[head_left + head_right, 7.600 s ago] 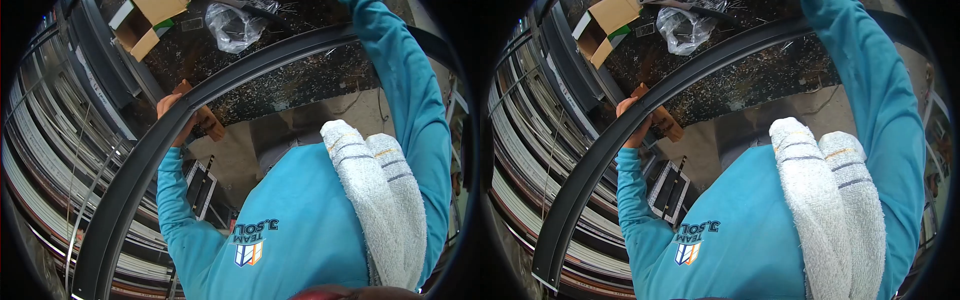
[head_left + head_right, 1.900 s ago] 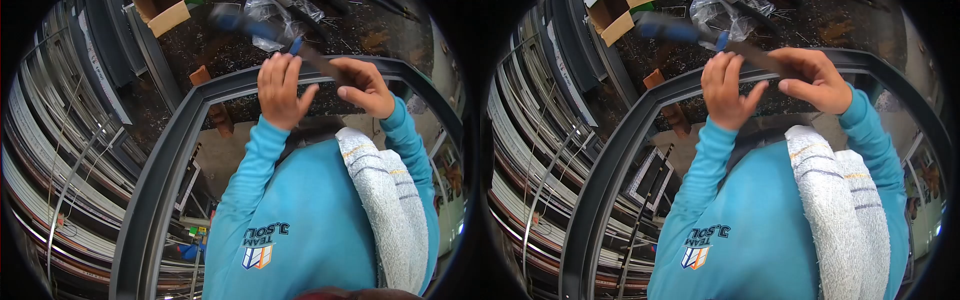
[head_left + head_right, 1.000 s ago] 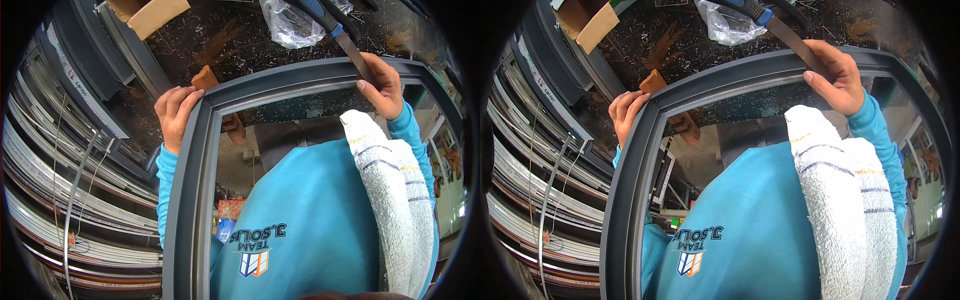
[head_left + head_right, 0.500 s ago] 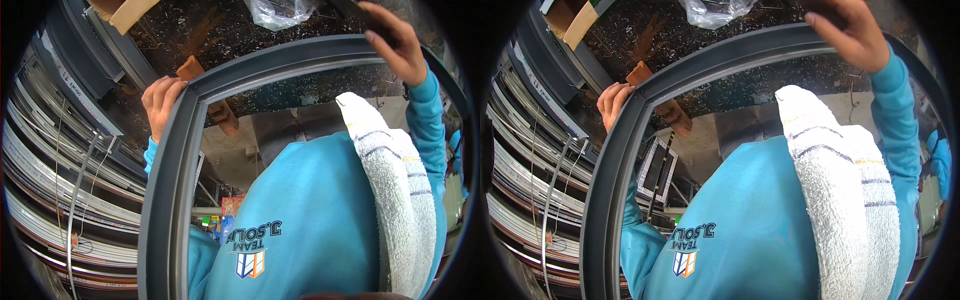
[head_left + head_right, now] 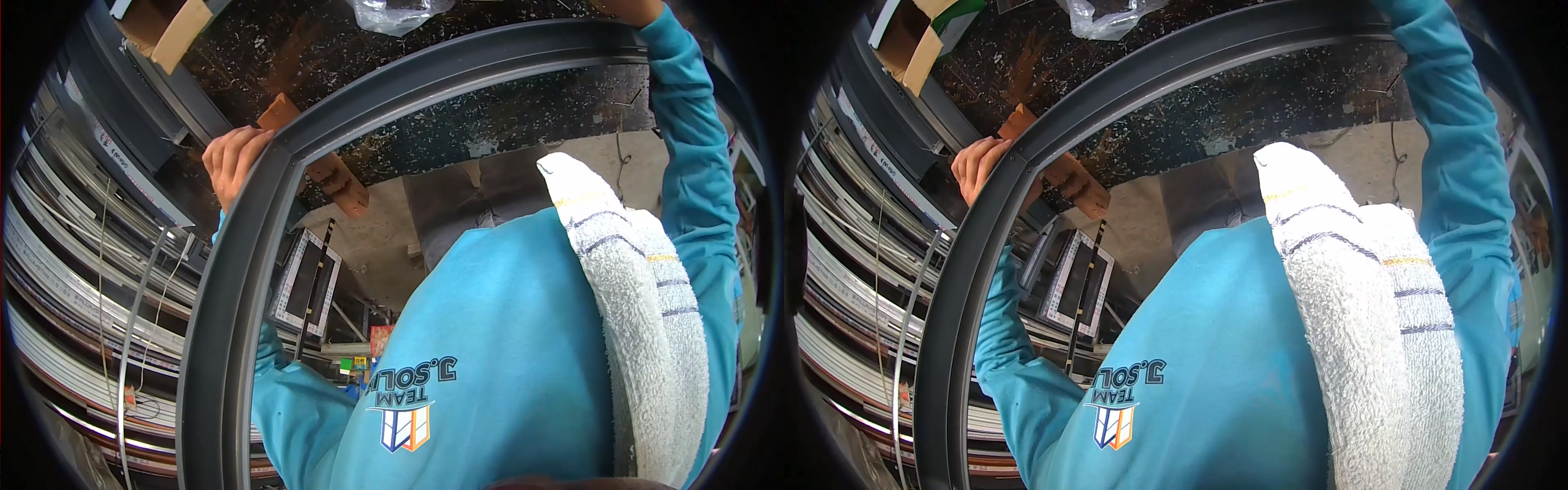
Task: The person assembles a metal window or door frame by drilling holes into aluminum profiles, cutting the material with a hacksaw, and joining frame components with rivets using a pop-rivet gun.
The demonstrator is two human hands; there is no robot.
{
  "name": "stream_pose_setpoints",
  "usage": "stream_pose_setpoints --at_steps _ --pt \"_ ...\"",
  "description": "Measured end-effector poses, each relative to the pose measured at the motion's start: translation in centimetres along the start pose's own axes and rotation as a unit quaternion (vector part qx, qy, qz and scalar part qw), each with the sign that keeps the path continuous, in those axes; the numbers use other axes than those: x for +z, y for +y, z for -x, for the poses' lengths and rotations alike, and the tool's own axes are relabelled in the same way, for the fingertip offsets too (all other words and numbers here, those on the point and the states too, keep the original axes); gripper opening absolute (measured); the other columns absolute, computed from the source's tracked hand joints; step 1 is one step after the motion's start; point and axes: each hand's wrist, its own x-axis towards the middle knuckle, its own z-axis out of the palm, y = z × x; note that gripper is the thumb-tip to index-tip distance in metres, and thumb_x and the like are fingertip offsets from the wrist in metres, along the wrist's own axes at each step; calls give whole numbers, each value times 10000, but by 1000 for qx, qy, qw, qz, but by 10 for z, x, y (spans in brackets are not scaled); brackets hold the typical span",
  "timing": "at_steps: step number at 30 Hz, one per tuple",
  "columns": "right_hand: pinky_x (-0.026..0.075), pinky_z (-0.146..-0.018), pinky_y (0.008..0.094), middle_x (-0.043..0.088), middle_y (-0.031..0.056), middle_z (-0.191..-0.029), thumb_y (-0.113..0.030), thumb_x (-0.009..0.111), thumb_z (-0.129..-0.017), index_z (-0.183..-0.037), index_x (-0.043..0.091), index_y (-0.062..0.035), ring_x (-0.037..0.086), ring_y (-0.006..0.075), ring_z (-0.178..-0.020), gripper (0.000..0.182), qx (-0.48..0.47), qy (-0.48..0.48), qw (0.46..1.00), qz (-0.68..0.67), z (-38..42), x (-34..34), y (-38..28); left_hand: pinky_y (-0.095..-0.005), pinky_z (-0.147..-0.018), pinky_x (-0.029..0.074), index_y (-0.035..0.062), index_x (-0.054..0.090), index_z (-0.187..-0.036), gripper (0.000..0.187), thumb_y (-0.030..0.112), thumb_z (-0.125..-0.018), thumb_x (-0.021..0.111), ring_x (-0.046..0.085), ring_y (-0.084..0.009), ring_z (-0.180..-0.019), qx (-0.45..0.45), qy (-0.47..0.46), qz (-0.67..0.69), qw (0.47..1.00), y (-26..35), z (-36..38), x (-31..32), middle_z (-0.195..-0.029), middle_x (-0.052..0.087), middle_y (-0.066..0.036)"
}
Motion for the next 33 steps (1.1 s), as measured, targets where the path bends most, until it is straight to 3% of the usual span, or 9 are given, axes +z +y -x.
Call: stream_pose_setpoints --at_steps 1,11,14,19,21,22,25,28,33 --pt "519 -769 365 637 156 -946 23 630 -767 -1118 603 0 631 294 -838 353 40 5 999 -11 3 5 0 -430 -920 458 73 703 -1006 494 216 -556 846 645 -292 -964 -8 6 8 1000 2 1 2 -1019 657 -82" --pt "509 -852 398 571 154 -1057 -11 619 -787 -1134 592 -28 600 333 -967 349 80 4 996 36 19 13 0 -436 -919 468 59 675 -1062 532 156 -562 828 630 -308 -999 -48 -29 50 997 11 -6 -8 -1061 651 -107" --pt "503 -873 399 550 168 -1090 -21 615 -793 -1146 587 -34 588 347 -983 354 95 72 990 78 22 17 -18 -431 -911 472 60 674 -1065 536 160 -562 831 632 -312 -1002 -62 11 56 996 20 -5 -3 -1057 652 -116" --pt "498 -880 407 565 159 -1060 -19 644 -764 -1094 628 -19 591 324 -993 331 47 210 976 22 32 25 -45 -444 -955 425 45 664 -1100 524 256 -642 806 596 -318 -1078 -23 -61 48 997 10 -7 -19 -1131 631 -125" --pt "503 -793 392 585 135 -908 -18 642 -766 -1045 619 -31 597 309 -900 280 -31 199 979 -12 40 24 -75 -460 -976 403 42 656 -1134 533 327 -697 764 571 -331 -1120 -14 -70 60 996 9 -10 -18 -1164 617 -132" --pt "505 -895 393 621 170 -1033 77 663 -717 -1091 668 -77 628 307 -965 404 23 130 989 -73 56 30 -93 -461 -978 398 49 654 -1144 561 327 -672 770 565 -344 -1124 -11 -58 52 997 8 -9 -13 -1175 608 -140" --pt "512 -875 397 590 120 -1101 22 679 -731 -1071 654 -85 586 326 -1010 357 19 107 987 -120 68 31 -99 -496 -958 394 40 646 -1096 582 273 -581 785 557 -371 -1086 34 -51 39 997 -2 -5 -5 -1148 587 -144" --pt "514 -862 404 589 118 -1081 -13 668 -767 -1047 650 -71 588 321 -1017 286 56 121 981 -141 65 23 -90 -477 -936 403 15 660 -1026 416 264 -702 736 593 -324 -1031 48 -43 26 998 1 -12 -14 -1029 623 -142" --pt "511 -867 397 589 142 -1091 -19 663 -782 -1070 646 -56 600 337 -1013 291 63 96 985 -127 36 11 -68 -459 -900 434 23 663 -1026 352 215 -741 740 614 -304 -978 26 32 4 999 -2 7 1 -994 615 -141"
